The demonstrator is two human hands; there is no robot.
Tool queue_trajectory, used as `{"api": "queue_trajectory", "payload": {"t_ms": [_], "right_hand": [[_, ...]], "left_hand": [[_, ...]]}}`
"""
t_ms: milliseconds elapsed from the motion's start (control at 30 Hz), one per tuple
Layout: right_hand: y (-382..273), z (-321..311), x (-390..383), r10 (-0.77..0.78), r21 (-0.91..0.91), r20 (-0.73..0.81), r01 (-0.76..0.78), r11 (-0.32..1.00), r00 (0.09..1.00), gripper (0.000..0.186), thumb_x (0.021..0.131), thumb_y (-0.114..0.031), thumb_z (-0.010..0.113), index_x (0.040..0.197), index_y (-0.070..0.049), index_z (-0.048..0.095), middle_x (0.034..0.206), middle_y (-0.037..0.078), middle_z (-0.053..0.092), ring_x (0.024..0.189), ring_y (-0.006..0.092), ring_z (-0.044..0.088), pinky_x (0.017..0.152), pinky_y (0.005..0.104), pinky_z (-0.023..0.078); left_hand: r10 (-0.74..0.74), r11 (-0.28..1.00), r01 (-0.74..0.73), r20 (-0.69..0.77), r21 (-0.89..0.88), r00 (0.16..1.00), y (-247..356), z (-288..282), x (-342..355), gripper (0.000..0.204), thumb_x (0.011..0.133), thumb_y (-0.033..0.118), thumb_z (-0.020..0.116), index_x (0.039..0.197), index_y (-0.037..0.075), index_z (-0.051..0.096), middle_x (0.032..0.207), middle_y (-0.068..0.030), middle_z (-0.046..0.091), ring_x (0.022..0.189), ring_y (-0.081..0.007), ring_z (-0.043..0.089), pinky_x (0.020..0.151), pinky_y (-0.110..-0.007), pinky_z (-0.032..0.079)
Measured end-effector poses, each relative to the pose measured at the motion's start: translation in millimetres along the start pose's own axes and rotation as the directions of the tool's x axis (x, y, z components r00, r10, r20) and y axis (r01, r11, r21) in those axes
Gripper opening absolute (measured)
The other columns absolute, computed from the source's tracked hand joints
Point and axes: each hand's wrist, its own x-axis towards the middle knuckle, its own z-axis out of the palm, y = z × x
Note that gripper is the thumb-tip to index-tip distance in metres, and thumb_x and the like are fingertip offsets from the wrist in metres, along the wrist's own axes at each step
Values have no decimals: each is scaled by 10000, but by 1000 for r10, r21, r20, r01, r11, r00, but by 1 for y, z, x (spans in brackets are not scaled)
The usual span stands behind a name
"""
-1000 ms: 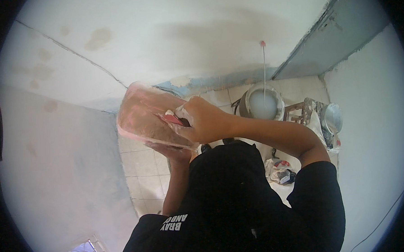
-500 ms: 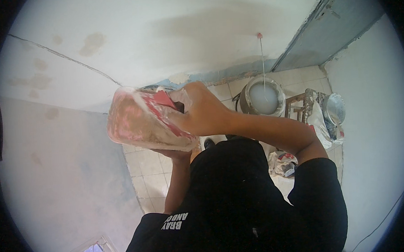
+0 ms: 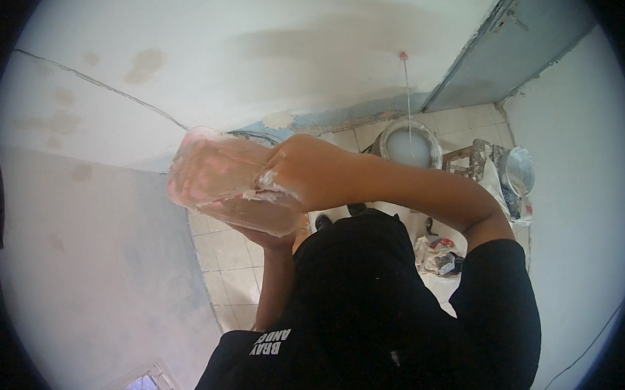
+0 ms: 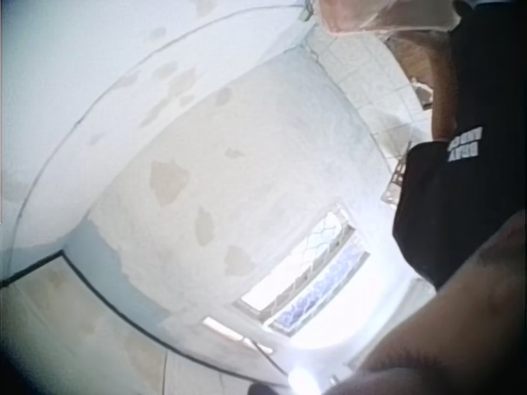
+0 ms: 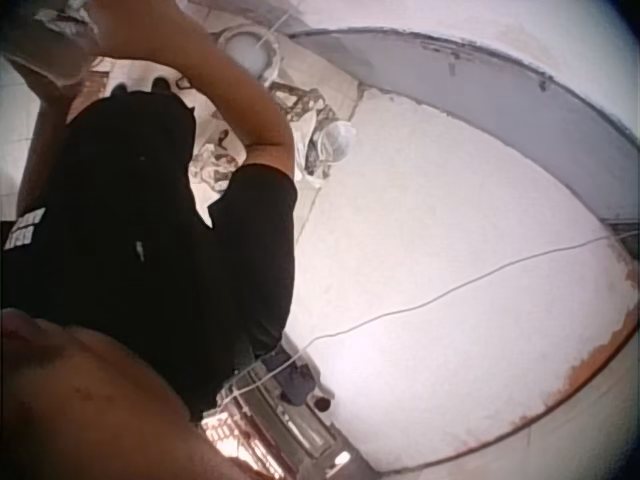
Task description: The person applies plaster to a wall and ceiling using a putty knife and a plastic container, then mixes more plaster by adding water to the container and stirring it.
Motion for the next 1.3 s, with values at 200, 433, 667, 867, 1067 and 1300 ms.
{"api": "queue_trajectory", "payload": {"t_ms": [200, 433, 667, 867, 1067, 1300], "right_hand": [[0, -14, -1, 2, -34, -129, -6, 999, 992, 214, 708, -85, 669, 907, -7, 655, 778, 81, 645, 736, 243, 604, 637, 337, 510], [10, 7, -11, -42, -196, 92, 60, 979, 995, 222, 699, -96, 660, 901, -4, 654, 792, 90, 643, 725, 247, 594, 636, 332, 505], [4, -4, -9, 214, -17, 226, -215, 976, 950, 203, 710, -148, 648, 818, 24, 637, 705, 131, 624, 628, 292, 564, 583, 329, 475], [-3, 1, -14, 473, 338, 134, -489, 804, 871, 196, 784, -166, 618, 725, 21, 623, 577, 130, 583, 439, 167, 476, 457, 290, 400], [-5, 4, -8, 621, 470, 76, -577, 668, 780, 190, 798, -161, 641, 833, 26, 659, 608, 81, 617, 510, 108, 527, 488, 271, 416], [-22, -16, 4, 487, 328, -149, -421, 846, 861, 226, 765, -155, 618, 870, 45, 643, 676, 171, 603, 568, 268, 567, 545, 340, 443]], "left_hand": [[-160, 918, 168, 54, -360, 986, 6, 7, 6, 978, 778, 354, 698, 1435, 117, 14, 1423, -106, 212, 1302, -247, 293, 1043, -417, 319], [151, 982, -154, 32, 109, 988, -16, -1, -2, 1003, 779, 342, 703, 1431, 79, -13, 1410, -162, 206, 1291, -282, 294, 1046, -431, 295], [327, 902, -313, 2, 299, 945, -7, 2, 7, 983, 808, 303, 670, 1426, 37, -46, 1414, -201, 181, 1291, -333, 292, 1062, -445, 255], [288, 928, -288, 34, 238, 957, -13, 1, 2, 1010, 793, 310, 685, 1428, 41, -53, 1421, -203, 169, 1297, -335, 285, 1063, -456, 250], [236, 953, -242, 53, 184, 970, -15, 1, 0, 1043, 775, 320, 702, 1430, 46, -61, 1430, -205, 155, 1304, -339, 277, 1065, -471, 243], [192, 968, -201, 72, 150, 979, -12, 3, -3, 1081, 754, 330, 722, 1432, 52, -71, 1440, -207, 138, 1312, -343, 268, 1068, -487, 234]]}}
